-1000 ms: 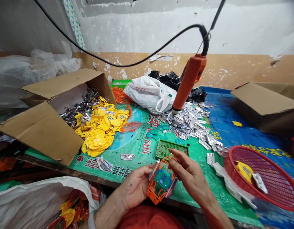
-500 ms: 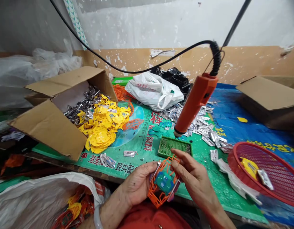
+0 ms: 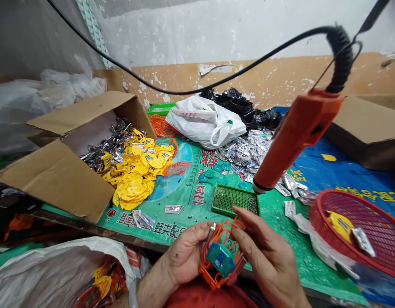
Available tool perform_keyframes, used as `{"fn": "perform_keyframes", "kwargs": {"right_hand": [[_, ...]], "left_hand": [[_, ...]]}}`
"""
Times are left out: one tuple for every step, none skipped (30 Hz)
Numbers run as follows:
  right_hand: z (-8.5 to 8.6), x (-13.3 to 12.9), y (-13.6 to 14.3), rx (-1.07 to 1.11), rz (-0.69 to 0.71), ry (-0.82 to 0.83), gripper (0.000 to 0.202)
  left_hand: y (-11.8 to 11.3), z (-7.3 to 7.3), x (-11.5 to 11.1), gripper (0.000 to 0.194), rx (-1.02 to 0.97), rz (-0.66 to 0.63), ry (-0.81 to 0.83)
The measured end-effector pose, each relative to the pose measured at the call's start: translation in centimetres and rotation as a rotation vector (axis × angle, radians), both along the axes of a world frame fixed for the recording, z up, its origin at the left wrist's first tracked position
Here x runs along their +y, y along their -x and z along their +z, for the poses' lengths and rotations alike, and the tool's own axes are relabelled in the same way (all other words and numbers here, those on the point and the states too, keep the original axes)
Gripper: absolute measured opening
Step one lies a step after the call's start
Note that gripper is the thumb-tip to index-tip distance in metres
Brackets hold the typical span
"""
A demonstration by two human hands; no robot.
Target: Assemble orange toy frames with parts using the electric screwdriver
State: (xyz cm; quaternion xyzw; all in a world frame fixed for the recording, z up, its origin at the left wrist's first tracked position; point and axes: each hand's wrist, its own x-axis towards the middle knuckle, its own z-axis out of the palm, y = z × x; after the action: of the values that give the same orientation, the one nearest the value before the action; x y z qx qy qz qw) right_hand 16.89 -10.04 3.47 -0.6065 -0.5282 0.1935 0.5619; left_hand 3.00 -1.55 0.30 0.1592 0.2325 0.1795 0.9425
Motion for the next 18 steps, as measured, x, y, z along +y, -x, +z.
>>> {"fn": "perform_keyframes", "kwargs": {"right_hand": [[0.0,-0.1,-0.2,-0.057,-0.001,-0.021,0.035],[0.0,-0.1,-0.3,-0.111,0.003,-0.045,0.038],[0.0,-0.2,-0.6,-0.164,0.010,-0.078,0.040],[0.0,-0.2,-0.8,-0.212,0.016,-0.112,0.042],[0.0,-0.3,-1.1,-0.254,0.018,-0.140,0.044],[0.0,-0.4,-1.3,-0.287,0.003,-0.168,0.045],[0.0,-0.6,-1.4,-0.310,-0.028,-0.195,0.047],[0.0,-0.8,-1.4,-0.322,-0.070,-0.220,0.048],[0.0,-1.0,-1.4,-0.326,-0.106,-0.250,0.050],[0.1,-1.3,-1.3,-0.324,-0.117,-0.286,0.050],[0.1,-1.5,-1.0,-0.322,-0.098,-0.313,0.049],[0.2,-1.8,-0.8,-0.328,-0.058,-0.321,0.045],[0.3,-2.0,-0.5,-0.349,-0.003,-0.305,0.038],[0.4,-2.1,-0.2,-0.381,0.050,-0.275,0.030],[0.5,-2.2,0.0,-0.419,0.087,-0.237,0.022],[0.5,-2.3,0.2,-0.459,0.104,-0.206,0.016],[0.5,-2.3,0.4,-0.502,0.108,-0.189,0.014],[0.5,-2.3,0.4,-0.538,0.104,-0.192,0.015]], "left_hand": [[0.1,0.1,0.0,0.025,0.019,0.016,-0.028],[0.2,0.2,0.0,0.027,0.039,0.030,-0.072],[0.4,0.5,0.0,0.027,0.059,0.043,-0.141],[0.6,0.9,0.1,0.025,0.085,0.051,-0.247],[0.9,1.3,0.1,0.021,0.117,0.054,-0.399],[1.2,1.8,0.1,0.017,0.157,0.059,-0.593],[1.5,2.3,0.2,0.012,0.203,0.073,-0.813],[1.8,2.7,0.2,0.009,0.250,0.094,-1.043],[2.1,3.0,0.2,0.011,0.290,0.116,-1.268],[2.3,3.2,0.1,0.018,0.308,0.152,-1.477],[2.4,3.3,0.0,0.025,0.305,0.200,-1.665],[2.5,3.3,0.0,0.031,0.290,0.249,-1.831],[2.6,3.1,-0.1,0.034,0.273,0.297,-1.975],[2.6,2.9,-0.3,0.035,0.261,0.343,-2.093],[2.6,2.7,-0.4,0.034,0.260,0.379,-2.180],[2.6,2.5,-0.4,0.031,0.271,0.396,-2.243],[2.7,2.3,-0.5,0.027,0.285,0.396,-2.290],[2.8,2.2,-0.6,0.024,0.290,0.394,-2.329]]}}
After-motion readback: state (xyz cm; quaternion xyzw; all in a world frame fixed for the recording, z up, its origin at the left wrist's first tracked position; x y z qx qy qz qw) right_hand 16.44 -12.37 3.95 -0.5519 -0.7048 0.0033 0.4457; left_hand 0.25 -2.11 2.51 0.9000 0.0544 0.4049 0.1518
